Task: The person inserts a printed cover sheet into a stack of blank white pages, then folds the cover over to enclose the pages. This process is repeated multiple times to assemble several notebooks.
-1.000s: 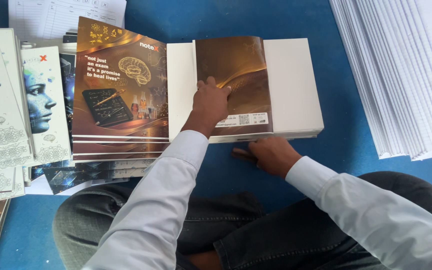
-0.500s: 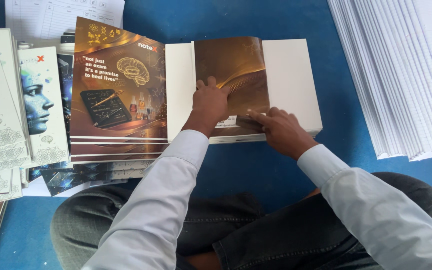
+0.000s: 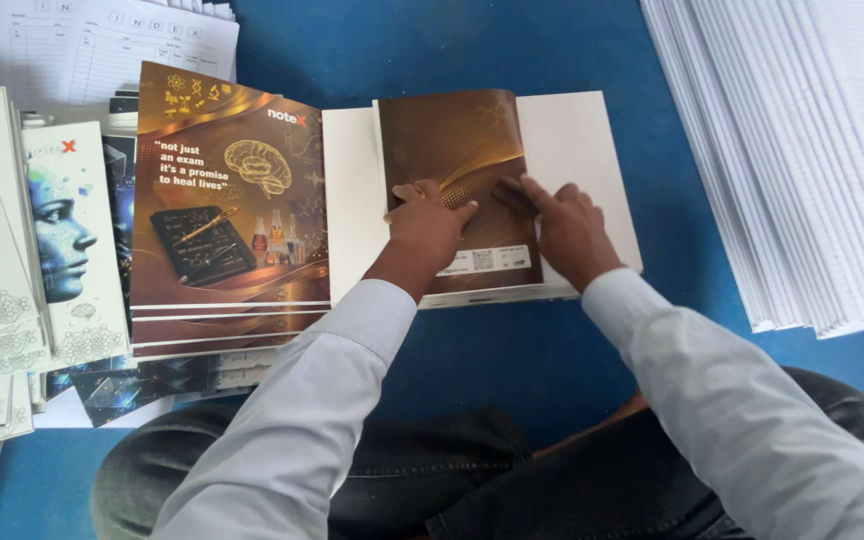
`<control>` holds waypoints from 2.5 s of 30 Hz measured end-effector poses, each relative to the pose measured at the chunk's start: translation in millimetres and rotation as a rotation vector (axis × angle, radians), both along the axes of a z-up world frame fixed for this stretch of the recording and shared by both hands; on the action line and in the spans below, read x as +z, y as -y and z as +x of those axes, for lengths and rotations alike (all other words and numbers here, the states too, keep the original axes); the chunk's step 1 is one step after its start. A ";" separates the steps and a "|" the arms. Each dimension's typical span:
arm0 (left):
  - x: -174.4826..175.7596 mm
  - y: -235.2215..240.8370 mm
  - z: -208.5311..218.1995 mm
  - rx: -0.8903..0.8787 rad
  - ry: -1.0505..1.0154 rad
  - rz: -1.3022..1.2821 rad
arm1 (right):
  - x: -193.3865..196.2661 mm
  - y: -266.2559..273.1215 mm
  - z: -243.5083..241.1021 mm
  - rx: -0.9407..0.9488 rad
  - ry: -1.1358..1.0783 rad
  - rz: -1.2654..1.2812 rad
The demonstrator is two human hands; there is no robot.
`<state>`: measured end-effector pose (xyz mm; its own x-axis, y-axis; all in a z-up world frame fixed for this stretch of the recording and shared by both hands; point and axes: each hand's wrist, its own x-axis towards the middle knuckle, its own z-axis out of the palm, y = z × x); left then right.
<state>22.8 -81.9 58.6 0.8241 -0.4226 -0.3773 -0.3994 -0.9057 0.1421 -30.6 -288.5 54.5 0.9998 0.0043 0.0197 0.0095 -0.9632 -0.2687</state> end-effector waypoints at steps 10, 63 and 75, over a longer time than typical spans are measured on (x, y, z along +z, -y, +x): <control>1.1 -2.1 2.0 -0.058 -0.004 0.031 | -22.0 14.9 93.5 -0.030 0.185 -0.018; -49.9 -4.1 8.9 0.142 0.100 -0.114 | 31.0 -7.8 -70.8 0.127 -0.629 0.192; -56.8 -10.2 -6.3 0.159 0.245 -0.276 | -0.2 2.3 -35.0 -0.291 -0.270 0.520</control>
<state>16.5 -71.6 1.8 0.9390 -0.3402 -0.0513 -0.3093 -0.9000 0.3071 -65.6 -290.8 54.3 0.9288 -0.2092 -0.3057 -0.3649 -0.6597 -0.6570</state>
